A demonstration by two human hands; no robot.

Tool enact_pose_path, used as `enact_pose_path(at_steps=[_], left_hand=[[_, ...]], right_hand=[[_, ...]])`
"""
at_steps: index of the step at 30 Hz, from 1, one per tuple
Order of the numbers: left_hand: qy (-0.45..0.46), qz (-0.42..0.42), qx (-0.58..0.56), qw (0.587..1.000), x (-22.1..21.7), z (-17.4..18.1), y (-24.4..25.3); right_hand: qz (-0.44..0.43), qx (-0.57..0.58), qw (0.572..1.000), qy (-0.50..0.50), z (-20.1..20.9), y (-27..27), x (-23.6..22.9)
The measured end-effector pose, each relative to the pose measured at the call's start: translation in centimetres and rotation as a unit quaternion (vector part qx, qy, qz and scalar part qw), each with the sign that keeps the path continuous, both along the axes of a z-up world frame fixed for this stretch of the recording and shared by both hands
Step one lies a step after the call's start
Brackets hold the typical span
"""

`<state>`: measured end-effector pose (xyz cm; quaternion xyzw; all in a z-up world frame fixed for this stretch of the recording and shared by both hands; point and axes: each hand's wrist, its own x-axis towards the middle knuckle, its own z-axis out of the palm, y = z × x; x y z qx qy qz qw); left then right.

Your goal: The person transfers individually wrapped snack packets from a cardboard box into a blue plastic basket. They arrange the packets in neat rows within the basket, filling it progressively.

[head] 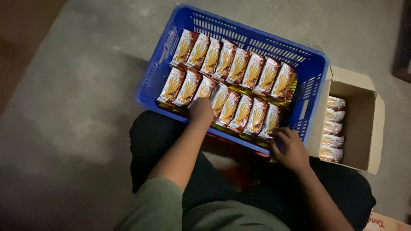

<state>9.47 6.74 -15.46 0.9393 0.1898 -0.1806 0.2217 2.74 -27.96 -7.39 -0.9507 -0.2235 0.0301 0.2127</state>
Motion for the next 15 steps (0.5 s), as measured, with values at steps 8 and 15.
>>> enact_pose_path(at_steps=[8, 15], left_hand=[[-0.026, -0.073, -0.043, 0.996, -1.5, 8.1, -1.0], [0.020, -0.094, -0.053, 0.994, -1.7, 10.3, -0.3]], right_hand=[[-0.008, 0.001, 1.000, 0.003, 0.7, 0.3, -0.2], [0.005, 0.001, 1.000, -0.002, 0.3, 0.0, 0.0]])
